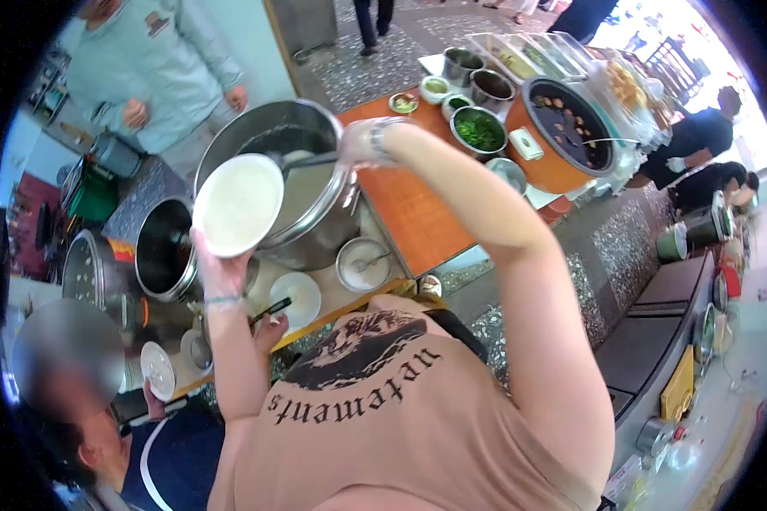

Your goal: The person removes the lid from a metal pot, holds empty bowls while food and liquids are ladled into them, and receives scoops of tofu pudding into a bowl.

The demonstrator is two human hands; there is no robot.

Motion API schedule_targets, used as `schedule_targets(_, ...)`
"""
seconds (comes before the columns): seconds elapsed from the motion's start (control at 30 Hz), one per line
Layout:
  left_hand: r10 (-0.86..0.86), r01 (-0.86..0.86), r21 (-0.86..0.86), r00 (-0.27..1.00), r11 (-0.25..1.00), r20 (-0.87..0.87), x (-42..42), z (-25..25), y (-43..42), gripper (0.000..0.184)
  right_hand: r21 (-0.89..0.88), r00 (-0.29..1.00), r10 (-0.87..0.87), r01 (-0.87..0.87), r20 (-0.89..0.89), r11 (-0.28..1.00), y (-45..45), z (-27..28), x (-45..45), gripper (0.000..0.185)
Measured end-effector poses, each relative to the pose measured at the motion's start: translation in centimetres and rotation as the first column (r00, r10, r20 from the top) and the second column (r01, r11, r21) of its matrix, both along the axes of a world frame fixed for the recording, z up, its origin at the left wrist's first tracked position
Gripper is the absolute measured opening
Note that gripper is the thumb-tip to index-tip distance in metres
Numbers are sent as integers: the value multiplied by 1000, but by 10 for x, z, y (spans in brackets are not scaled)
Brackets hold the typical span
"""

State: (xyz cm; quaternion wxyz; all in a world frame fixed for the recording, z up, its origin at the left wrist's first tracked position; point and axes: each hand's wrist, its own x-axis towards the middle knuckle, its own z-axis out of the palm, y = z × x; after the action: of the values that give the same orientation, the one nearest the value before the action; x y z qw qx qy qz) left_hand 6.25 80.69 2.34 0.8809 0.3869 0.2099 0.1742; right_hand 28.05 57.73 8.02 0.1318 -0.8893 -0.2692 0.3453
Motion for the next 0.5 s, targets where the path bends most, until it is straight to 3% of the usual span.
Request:
schedule_targets(0.03,-6,6,2,1000,1000,13,-2,2,-3,59,30,995,87,-86,-40,996,10,-3,9,28)
schedule_targets(0.07,-9,9,5,1000,1000,25,-5,3,-5,58,3,994,68,-68,-83,998,22,-11,19,27)
schedule_targets(0.13,32,-33,-40,999,999,-18,-10,5,-13,57,-66,983,182,-182,-2,981,32,-10,30,25)
schedule_targets(0.17,48,-51,-63,998,997,-51,-13,9,-20,56,-109,942,325,-316,84,943,39,-16,40,27)
schedule_targets(0.2,47,-52,-69,997,996,-66,-15,11,-25,55,81,939,313,-327,143,942,31,-27,48,29)
schedule_targets(0.27,50,-53,-56,997,997,-56,-18,14,-39,55,0,992,115,-115,47,993,35,-2,42,32)
schedule_targets(0.37,84,-91,-80,992,993,-89,-16,15,-62,56,178,937,-275,314,-215,933,42,-17,64,39)
schedule_targets(0.4,81,-88,-82,993,993,-83,-13,17,-71,56,305,997,-59,71,-46,950,32,-20,68,39)
schedule_targets(0.47,128,-134,-43,985,990,-118,-7,19,-89,56,389,807,-353,550,-473,739,48,-73,99,38)
schedule_targets(0.5,124,-129,-37,987,991,-104,-5,14,-93,54,427,786,-321,573,-528,699,42,-74,102,36)
